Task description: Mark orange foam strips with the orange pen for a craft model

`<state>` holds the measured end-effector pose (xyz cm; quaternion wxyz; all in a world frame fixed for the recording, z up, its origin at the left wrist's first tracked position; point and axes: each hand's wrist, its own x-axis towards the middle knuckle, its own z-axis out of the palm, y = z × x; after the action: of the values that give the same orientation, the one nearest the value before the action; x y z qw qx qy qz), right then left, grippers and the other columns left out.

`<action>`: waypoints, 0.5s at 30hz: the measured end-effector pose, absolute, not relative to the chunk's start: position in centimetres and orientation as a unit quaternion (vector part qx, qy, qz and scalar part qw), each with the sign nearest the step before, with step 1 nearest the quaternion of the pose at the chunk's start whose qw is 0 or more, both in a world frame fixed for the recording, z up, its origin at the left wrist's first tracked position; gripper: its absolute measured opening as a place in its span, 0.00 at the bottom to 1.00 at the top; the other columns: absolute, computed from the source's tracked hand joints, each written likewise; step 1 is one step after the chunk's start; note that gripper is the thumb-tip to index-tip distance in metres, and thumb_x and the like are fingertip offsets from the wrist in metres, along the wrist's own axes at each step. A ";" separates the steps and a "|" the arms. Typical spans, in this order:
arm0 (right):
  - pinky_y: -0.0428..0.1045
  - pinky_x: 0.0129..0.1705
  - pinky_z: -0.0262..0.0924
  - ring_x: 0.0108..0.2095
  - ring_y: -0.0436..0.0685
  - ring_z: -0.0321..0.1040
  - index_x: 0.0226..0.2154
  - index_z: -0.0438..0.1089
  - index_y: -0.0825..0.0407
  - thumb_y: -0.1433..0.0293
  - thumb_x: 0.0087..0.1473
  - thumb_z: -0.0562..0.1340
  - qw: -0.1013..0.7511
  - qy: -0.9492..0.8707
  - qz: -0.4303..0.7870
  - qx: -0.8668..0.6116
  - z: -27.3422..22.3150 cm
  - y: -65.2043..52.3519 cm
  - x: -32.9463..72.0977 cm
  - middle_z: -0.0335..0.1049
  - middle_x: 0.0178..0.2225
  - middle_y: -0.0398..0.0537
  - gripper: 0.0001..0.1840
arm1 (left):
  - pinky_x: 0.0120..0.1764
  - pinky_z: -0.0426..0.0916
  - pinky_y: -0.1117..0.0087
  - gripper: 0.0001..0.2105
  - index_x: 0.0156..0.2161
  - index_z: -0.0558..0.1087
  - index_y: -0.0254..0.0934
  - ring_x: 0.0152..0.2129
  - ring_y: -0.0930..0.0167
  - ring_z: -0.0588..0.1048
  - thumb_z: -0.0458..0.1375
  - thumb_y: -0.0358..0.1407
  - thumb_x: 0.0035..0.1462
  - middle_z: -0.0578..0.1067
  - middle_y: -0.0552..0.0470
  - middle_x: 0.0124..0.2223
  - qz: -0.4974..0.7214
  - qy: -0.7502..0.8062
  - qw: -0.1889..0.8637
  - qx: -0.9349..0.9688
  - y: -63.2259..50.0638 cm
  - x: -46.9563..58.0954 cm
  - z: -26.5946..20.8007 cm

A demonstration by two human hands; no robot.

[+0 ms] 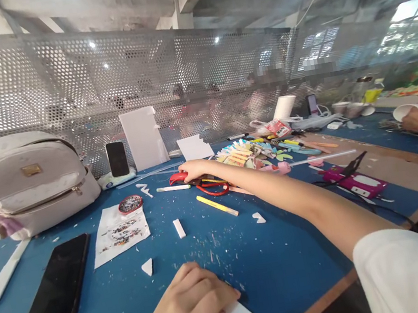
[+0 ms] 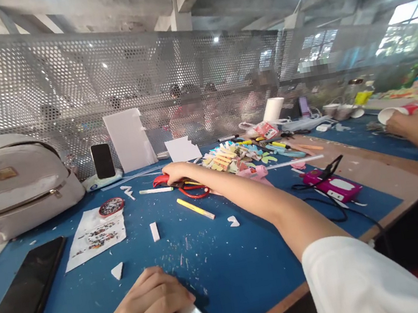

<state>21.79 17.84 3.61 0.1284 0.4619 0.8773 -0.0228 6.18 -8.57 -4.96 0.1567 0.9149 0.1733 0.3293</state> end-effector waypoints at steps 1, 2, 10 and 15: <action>0.60 0.50 0.72 0.49 0.62 0.73 0.56 0.69 0.54 0.64 0.68 0.64 0.116 0.879 -0.016 0.463 3.5 17.7 21.9 0.70 0.55 0.54 0.18 | 0.50 0.66 0.65 0.12 0.58 0.63 0.42 0.46 0.69 0.77 0.43 0.33 0.75 0.80 0.47 0.49 0.330 0.173 0.160 0.914 -8.5 6.2 -5.2; 0.61 0.50 0.72 0.50 0.62 0.73 0.56 0.69 0.54 0.64 0.68 0.64 0.101 0.880 -0.007 0.464 3.5 17.5 22.0 0.70 0.55 0.55 0.18 | 0.51 0.65 0.65 0.13 0.59 0.63 0.42 0.47 0.69 0.77 0.43 0.33 0.75 0.80 0.47 0.50 0.328 0.173 0.163 0.914 -8.5 6.1 -5.4; 0.60 0.50 0.72 0.50 0.62 0.73 0.56 0.69 0.54 0.64 0.68 0.64 0.020 0.888 0.029 0.458 5.2 14.5 23.8 0.70 0.55 0.55 0.18 | 0.55 0.64 0.65 0.13 0.59 0.63 0.41 0.50 0.69 0.76 0.43 0.31 0.74 0.79 0.48 0.53 0.309 0.176 0.177 0.918 -8.5 6.0 -5.3; 0.60 0.50 0.72 0.49 0.62 0.73 0.56 0.70 0.53 0.64 0.68 0.63 0.047 0.872 0.035 0.487 6.6 13.0 25.6 0.70 0.55 0.54 0.17 | 0.54 0.64 0.63 0.15 0.61 0.62 0.41 0.50 0.68 0.76 0.41 0.32 0.75 0.79 0.46 0.52 0.309 0.172 0.169 0.920 -8.4 6.0 -5.1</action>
<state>25.59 13.04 6.60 0.0474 0.4869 0.8715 0.0346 5.98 -8.44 -5.15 0.1695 0.9198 0.1724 0.3091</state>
